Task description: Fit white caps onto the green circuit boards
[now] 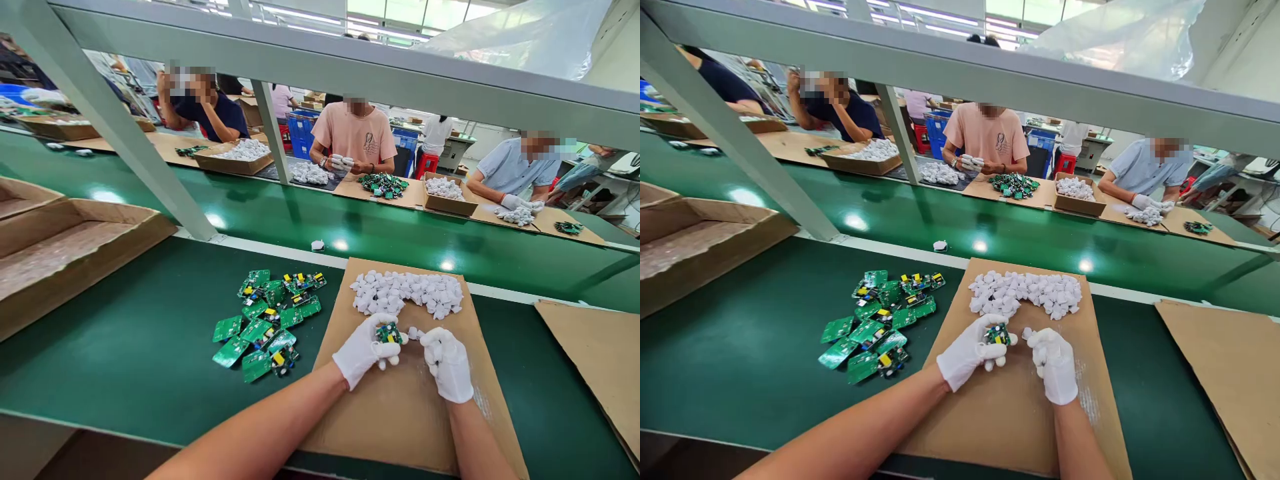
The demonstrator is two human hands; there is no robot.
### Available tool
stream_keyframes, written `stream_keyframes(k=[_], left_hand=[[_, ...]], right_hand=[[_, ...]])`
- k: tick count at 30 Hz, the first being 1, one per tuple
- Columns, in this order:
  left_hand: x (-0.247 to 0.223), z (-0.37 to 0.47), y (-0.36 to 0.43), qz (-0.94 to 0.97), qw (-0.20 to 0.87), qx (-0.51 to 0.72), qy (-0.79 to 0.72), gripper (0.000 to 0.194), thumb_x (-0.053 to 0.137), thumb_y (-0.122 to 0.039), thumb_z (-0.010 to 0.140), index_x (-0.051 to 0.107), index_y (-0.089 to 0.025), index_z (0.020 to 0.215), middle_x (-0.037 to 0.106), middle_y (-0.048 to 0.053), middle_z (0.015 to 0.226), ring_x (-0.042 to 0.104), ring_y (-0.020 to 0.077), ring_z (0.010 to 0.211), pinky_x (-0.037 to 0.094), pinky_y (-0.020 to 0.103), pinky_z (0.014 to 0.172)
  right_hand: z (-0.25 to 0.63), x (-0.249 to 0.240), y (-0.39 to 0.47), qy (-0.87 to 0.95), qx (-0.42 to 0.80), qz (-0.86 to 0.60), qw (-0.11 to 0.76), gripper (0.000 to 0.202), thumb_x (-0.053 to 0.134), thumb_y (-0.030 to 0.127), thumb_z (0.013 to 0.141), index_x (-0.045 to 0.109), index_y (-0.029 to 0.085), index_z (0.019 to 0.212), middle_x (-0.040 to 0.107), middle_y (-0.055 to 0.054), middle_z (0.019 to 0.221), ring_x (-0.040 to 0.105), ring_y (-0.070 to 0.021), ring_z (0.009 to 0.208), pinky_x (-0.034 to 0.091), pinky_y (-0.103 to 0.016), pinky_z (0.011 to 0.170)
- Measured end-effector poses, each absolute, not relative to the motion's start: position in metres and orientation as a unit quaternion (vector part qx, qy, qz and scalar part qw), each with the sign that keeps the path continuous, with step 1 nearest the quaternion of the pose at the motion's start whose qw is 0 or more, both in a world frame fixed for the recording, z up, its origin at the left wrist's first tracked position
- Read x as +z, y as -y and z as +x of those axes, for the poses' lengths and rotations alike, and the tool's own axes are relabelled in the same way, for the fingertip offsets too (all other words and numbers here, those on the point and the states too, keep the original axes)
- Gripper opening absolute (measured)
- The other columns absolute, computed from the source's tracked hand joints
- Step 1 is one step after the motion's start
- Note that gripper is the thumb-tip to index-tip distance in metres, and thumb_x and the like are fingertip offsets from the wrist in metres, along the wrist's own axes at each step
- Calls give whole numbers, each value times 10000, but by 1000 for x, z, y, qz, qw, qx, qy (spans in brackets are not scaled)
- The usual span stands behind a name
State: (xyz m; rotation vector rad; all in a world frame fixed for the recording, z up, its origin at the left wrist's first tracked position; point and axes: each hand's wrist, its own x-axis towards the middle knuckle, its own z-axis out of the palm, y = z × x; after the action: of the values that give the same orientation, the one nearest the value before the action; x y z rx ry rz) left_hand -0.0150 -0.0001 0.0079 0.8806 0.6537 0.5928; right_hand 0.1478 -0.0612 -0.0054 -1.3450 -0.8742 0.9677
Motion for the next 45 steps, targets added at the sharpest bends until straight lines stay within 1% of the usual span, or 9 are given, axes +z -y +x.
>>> stream_keyframes(k=[4, 10, 14, 18, 23, 30, 36, 42, 45], left_hand=[[7, -17, -3, 454, 786, 274, -318, 595, 701, -195, 576, 444, -172, 1112, 620, 78, 958, 546, 69, 513, 332, 171, 392], [12, -17, -3, 414, 807, 279, -315, 584, 706, -207, 583, 422, -172, 1092, 613, 92, 982, 607, 114, 600, 392, 188, 443], [12, -18, -6, 361, 837, 283, -297, 501, 740, -217, 571, 457, -177, 982, 600, 98, 1041, 622, 129, 659, 441, 202, 496], [15, -23, -8, 319, 869, 289, -245, 386, 716, -248, 637, 522, -161, 959, 595, 99, 1060, 585, 74, 608, 383, 155, 447], [19, -28, -10, 259, 897, 288, -214, 334, 664, -247, 716, 521, -178, 1010, 605, 100, 1062, 624, 155, 839, 459, 191, 612], [23, -30, -14, 305, 891, 276, -194, 408, 642, -234, 730, 496, -195, 1109, 542, 126, 1198, 600, 100, 692, 415, 178, 520], [21, -28, -10, 361, 858, 269, -249, 418, 708, -257, 652, 505, -180, 1009, 547, 130, 1186, 624, 132, 731, 441, 196, 552], [15, -24, -12, 415, 822, 267, -283, 547, 692, -312, 667, 489, -158, 1151, 574, 134, 1115, 569, 79, 615, 382, 167, 451], [15, -22, -12, 424, 820, 266, -277, 475, 667, -340, 690, 522, -145, 1098, 590, 118, 1060, 550, 68, 588, 362, 165, 430]], right_hand=[[141, 1, 61, 408, 425, -582, 561, 411, 573, 548, 735, 574, 187, 933, 489, 56, 537, 344, -49, 362, 296, -178, 344], [140, 0, 63, 418, 426, -612, 519, 442, 426, 563, 815, 601, 171, 709, 417, 60, 402, 285, -46, 298, 185, -167, 279], [141, -6, 60, 439, 391, -602, 540, 240, 594, 400, 762, 626, 191, 874, 570, 20, 619, 474, -81, 463, 389, -197, 409], [138, -5, 61, 417, 431, -582, 549, 366, 616, 370, 745, 602, 186, 1061, 634, -17, 743, 538, -104, 519, 463, -249, 480], [138, -2, 65, 400, 466, -601, 511, 405, 497, 497, 798, 659, 142, 909, 581, 4, 504, 469, -84, 332, 335, -199, 315], [138, -6, 63, 497, 353, -573, 547, 83, 625, 269, 725, 651, 211, 779, 639, -15, 804, 570, -105, 535, 482, -269, 551], [134, -2, 68, 377, 455, -611, 527, 406, 526, 508, 772, 671, 140, 864, 546, 19, 488, 411, -63, 304, 313, -190, 280], [130, -2, 63, 383, 429, -586, 571, 391, 663, 396, 709, 614, 188, 1036, 613, -8, 728, 557, -108, 559, 461, -215, 458], [129, 1, 63, 377, 459, -601, 534, 354, 587, 448, 763, 638, 159, 962, 594, 6, 634, 506, -77, 414, 385, -190, 362]])
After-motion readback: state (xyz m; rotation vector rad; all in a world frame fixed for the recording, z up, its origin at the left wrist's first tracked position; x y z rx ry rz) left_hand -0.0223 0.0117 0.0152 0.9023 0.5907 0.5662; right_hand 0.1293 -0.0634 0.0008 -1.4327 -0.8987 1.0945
